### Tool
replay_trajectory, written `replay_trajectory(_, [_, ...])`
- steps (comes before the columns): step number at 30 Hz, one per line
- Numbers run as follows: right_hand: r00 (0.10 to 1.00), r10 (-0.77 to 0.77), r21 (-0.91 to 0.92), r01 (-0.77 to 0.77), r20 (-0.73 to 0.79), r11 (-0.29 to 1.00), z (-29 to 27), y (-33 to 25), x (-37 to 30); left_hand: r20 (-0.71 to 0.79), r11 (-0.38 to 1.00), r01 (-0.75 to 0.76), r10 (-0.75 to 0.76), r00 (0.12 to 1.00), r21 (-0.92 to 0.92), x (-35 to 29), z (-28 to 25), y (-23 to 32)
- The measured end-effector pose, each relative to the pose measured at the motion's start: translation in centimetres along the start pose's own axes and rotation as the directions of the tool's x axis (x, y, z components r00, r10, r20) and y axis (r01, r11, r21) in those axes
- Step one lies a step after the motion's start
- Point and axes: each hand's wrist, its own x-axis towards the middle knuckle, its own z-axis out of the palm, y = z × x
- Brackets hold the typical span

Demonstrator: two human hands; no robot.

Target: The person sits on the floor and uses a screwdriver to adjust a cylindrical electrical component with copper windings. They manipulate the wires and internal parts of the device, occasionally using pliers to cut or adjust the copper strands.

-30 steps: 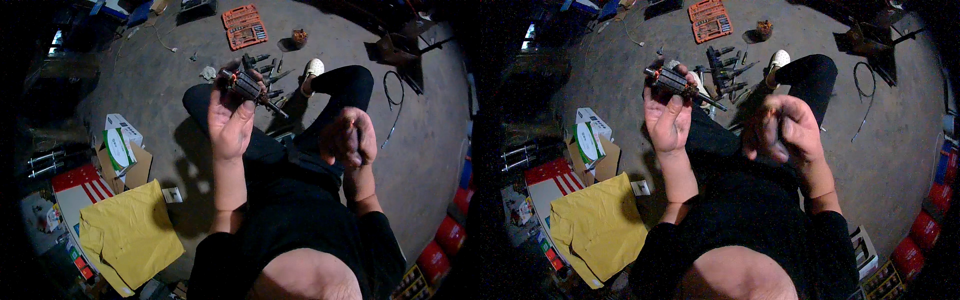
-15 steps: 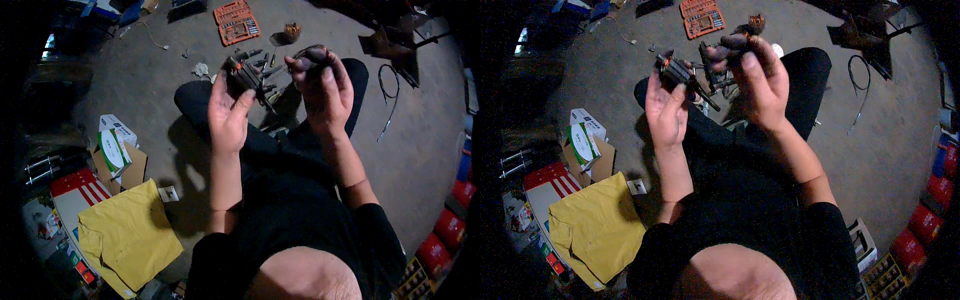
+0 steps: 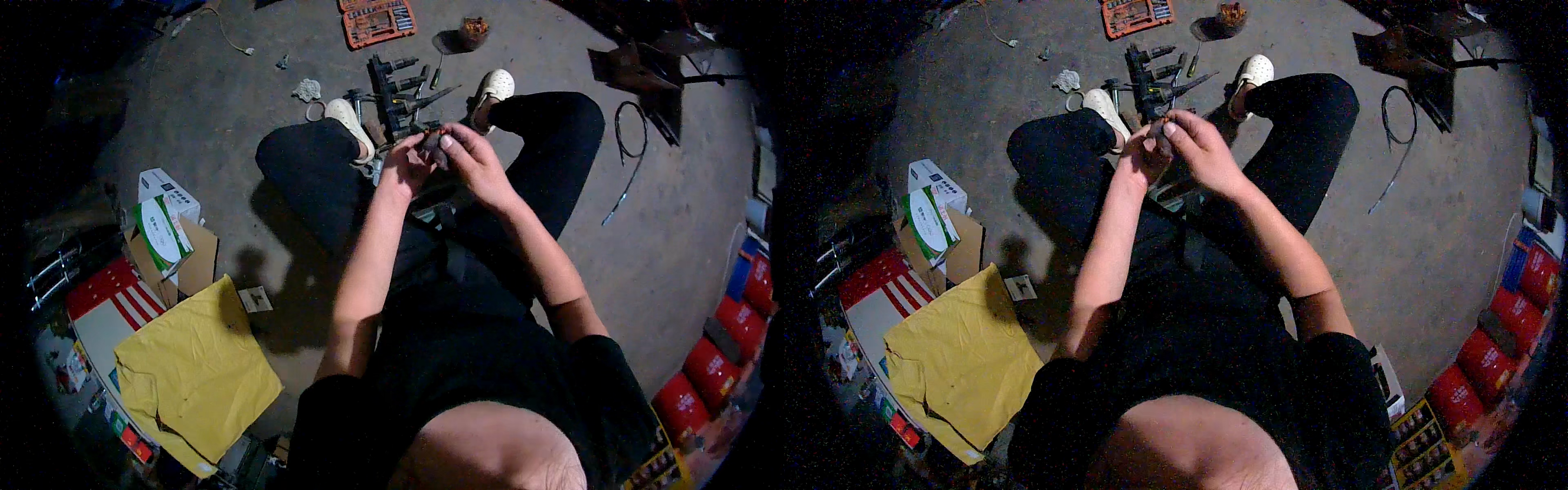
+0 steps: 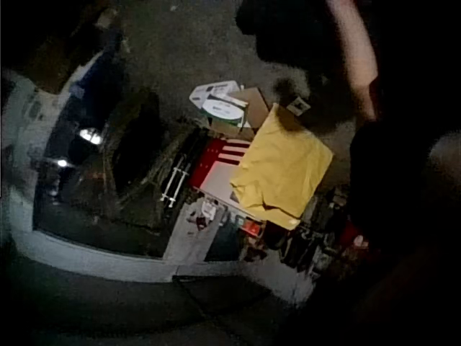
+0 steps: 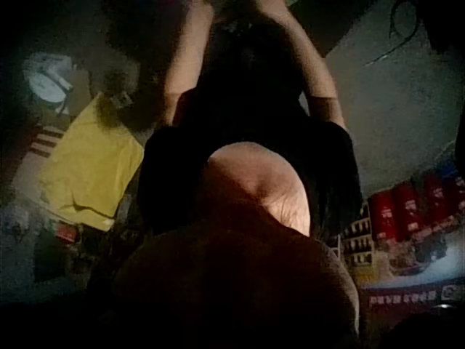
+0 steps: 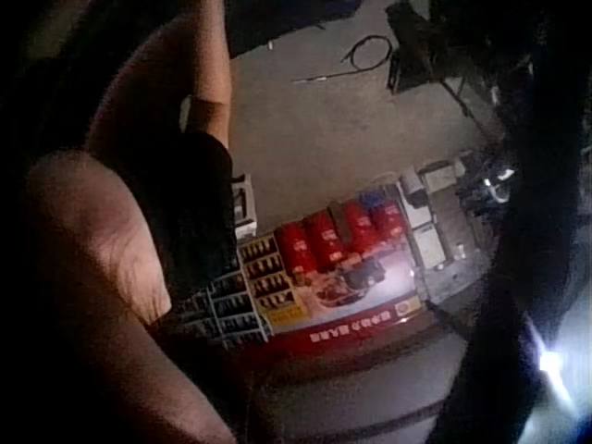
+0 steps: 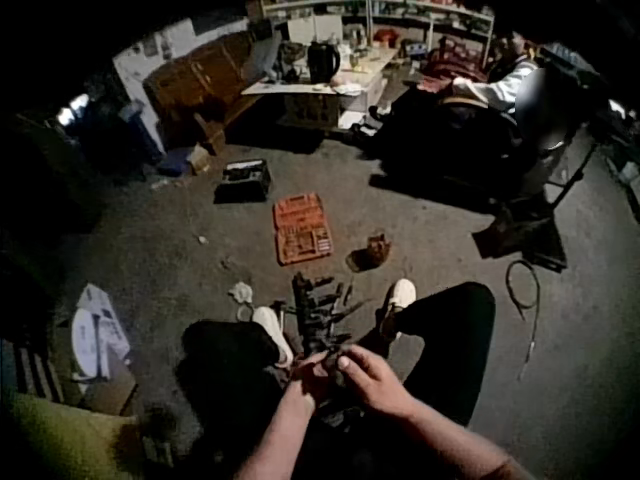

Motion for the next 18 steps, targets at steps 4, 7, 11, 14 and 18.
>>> replay_trajectory(4, [0.99,0.141,0.223,-0.131,-0.029,0.966,-0.5,3.9,1.1,-0.042,0.991,0.065,-0.07,0.997,-0.116,1.7,-1.7,-1.2])
replay_trajectory(7, [0.961,0.278,0.632,-0.211,-0.007,0.745,-1.6,4.4,2.3,-0.093,0.994,0.066,-0.074,0.993,-0.087,1.9,-1.6,-0.4])
replay_trajectory(11, [0.969,0.211,0.856,-0.213,0.125,0.471,-4.0,4.3,3.2,-0.358,0.983,-0.039,0.103,0.928,0.182,3.0,0.7,1.2])
replay_trajectory(14, [0.982,0.178,0.935,-0.119,0.062,0.334,-4.3,3.1,4.4,-0.044,0.963,-0.079,0.094,0.995,0.259,2.9,2.3,4.3])
replay_trajectory(18, [0.983,0.182,0.953,-0.043,-0.013,0.301,-5.2,3.1,5.5,0.038,0.991,0.082,-0.086,0.996,0.106,3.3,4.0,6.1])
